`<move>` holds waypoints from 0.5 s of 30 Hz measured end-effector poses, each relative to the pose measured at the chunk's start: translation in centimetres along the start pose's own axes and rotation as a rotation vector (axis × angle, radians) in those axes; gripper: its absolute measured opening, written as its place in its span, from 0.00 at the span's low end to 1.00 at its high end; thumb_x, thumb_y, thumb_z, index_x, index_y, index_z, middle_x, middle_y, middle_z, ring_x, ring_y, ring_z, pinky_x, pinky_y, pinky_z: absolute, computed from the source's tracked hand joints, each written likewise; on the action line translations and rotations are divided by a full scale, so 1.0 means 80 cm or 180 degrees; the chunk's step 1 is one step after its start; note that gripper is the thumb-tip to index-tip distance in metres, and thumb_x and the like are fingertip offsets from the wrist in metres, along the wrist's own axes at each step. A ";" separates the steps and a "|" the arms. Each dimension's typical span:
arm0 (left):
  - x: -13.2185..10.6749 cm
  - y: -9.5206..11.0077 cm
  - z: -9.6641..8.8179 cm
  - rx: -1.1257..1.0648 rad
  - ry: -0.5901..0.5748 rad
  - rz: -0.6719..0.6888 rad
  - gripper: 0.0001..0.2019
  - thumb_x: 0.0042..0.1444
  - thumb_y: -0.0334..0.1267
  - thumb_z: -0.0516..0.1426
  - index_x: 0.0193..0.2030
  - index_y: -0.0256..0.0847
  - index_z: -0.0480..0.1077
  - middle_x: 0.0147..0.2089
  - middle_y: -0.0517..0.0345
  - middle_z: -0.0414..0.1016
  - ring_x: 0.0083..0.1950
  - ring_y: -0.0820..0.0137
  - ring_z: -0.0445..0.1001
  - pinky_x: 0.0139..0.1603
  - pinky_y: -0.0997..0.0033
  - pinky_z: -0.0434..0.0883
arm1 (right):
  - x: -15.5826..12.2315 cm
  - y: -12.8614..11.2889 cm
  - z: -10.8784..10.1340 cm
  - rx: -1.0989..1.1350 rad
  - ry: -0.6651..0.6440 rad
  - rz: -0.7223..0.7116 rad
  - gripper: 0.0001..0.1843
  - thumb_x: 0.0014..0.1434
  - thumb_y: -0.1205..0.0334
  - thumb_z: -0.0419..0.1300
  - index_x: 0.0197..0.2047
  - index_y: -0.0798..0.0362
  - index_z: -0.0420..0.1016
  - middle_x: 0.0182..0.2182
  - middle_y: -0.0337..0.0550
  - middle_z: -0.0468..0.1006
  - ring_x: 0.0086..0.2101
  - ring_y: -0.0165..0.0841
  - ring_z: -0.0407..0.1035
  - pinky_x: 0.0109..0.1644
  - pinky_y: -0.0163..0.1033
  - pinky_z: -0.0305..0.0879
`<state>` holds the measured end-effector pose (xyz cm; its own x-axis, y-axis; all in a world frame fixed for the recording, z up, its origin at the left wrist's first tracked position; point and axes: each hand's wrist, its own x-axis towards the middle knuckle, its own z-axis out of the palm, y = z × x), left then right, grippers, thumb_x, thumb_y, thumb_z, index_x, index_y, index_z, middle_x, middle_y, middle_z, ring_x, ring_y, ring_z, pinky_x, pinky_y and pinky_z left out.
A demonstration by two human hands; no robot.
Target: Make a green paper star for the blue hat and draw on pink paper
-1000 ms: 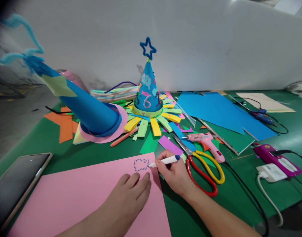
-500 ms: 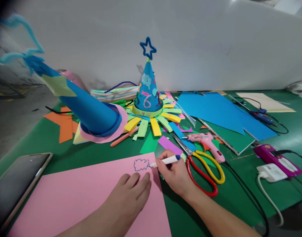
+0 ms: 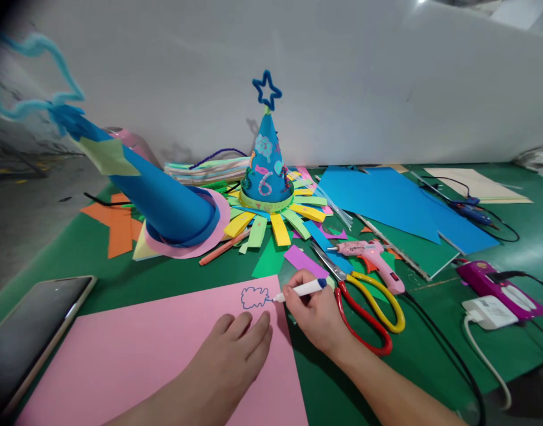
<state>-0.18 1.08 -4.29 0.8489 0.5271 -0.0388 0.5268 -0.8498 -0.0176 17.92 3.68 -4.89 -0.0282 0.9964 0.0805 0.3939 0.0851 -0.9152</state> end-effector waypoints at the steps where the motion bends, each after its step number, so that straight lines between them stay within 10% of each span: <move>1: 0.000 0.000 0.000 -0.0005 -0.0020 -0.0008 0.27 0.45 0.39 0.53 0.53 0.31 0.59 0.56 0.42 0.60 0.45 0.57 0.59 0.37 0.60 0.57 | 0.000 0.000 0.000 -0.0011 0.0014 0.0007 0.08 0.56 0.60 0.53 0.26 0.53 0.61 0.19 0.33 0.60 0.21 0.27 0.56 0.23 0.32 0.52; 15: -0.002 0.000 0.001 -0.0009 -0.0001 0.0005 0.27 0.46 0.39 0.52 0.54 0.31 0.59 0.56 0.41 0.59 0.46 0.56 0.58 0.38 0.59 0.57 | 0.001 0.005 0.001 -0.0032 0.0104 0.0041 0.10 0.55 0.59 0.52 0.25 0.52 0.60 0.17 0.32 0.58 0.19 0.27 0.54 0.22 0.32 0.51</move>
<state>-0.30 1.03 -4.37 0.8497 0.5258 -0.0392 0.5256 -0.8506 -0.0147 18.03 3.80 -5.24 0.0067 0.9966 0.0818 0.4034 0.0721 -0.9122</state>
